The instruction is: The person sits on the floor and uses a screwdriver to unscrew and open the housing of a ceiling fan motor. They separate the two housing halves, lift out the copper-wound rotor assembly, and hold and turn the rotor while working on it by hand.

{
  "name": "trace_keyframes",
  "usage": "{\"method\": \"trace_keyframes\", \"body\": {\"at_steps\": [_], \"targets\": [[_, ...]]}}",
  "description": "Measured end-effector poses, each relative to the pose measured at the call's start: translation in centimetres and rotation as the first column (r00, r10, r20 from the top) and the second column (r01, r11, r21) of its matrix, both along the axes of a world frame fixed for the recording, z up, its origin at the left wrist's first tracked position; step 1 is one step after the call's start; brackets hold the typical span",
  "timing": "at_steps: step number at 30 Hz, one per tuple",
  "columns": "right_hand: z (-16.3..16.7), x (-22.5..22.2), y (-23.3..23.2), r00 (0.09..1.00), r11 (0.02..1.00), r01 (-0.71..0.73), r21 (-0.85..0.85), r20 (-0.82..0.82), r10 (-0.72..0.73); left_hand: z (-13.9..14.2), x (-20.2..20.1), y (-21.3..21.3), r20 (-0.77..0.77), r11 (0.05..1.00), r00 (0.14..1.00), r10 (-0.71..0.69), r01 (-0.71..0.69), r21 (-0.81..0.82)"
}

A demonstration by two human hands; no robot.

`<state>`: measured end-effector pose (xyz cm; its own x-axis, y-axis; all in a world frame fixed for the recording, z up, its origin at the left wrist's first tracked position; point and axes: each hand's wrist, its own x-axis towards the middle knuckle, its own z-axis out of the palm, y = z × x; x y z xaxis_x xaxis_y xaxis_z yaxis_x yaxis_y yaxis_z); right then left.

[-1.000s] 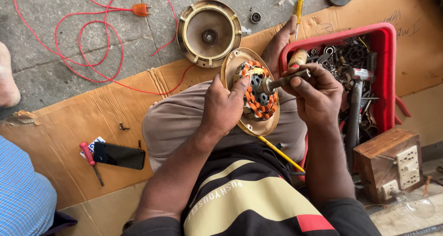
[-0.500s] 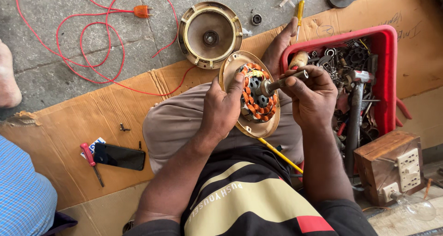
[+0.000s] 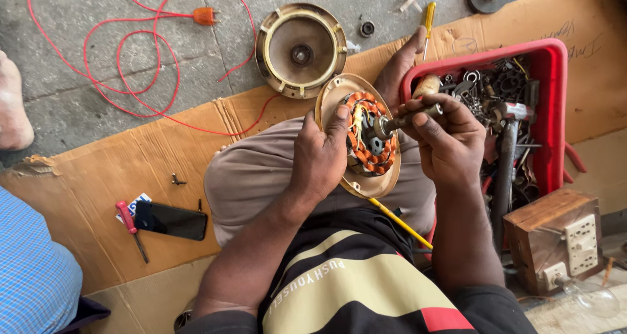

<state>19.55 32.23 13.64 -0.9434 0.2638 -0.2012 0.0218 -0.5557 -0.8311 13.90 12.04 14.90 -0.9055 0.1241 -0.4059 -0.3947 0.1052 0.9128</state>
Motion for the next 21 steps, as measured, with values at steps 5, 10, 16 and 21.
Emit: {"method": "trace_keyframes", "body": {"at_steps": [5, 10, 16, 21], "targets": [[0.31, 0.48, 0.05, 0.999, 0.999, 0.031, -0.024, 0.030, -0.030, 0.11, 0.32, -0.03, -0.058, 0.998, 0.998, -0.024, 0.027, 0.061], [0.15, 0.42, -0.31, 0.996, 0.996, 0.088, 0.030, 0.023, -0.089, 0.16, 0.66, -0.17, -0.079, 0.999, 0.996, -0.032, 0.033, 0.015], [-0.40, 0.21, -0.70, 0.979, 0.956, 0.180, 0.231, 0.055, -0.198, 0.35, 0.92, -0.05, -0.076, 1.000, 0.997, -0.014, 0.012, -0.018], [-0.15, 0.16, -0.53, 0.968, 0.925, 0.185, 0.332, 0.101, -0.229, 0.65, 0.78, 0.07, 0.002, 0.999, 0.999, -0.036, 0.036, -0.001]]}}
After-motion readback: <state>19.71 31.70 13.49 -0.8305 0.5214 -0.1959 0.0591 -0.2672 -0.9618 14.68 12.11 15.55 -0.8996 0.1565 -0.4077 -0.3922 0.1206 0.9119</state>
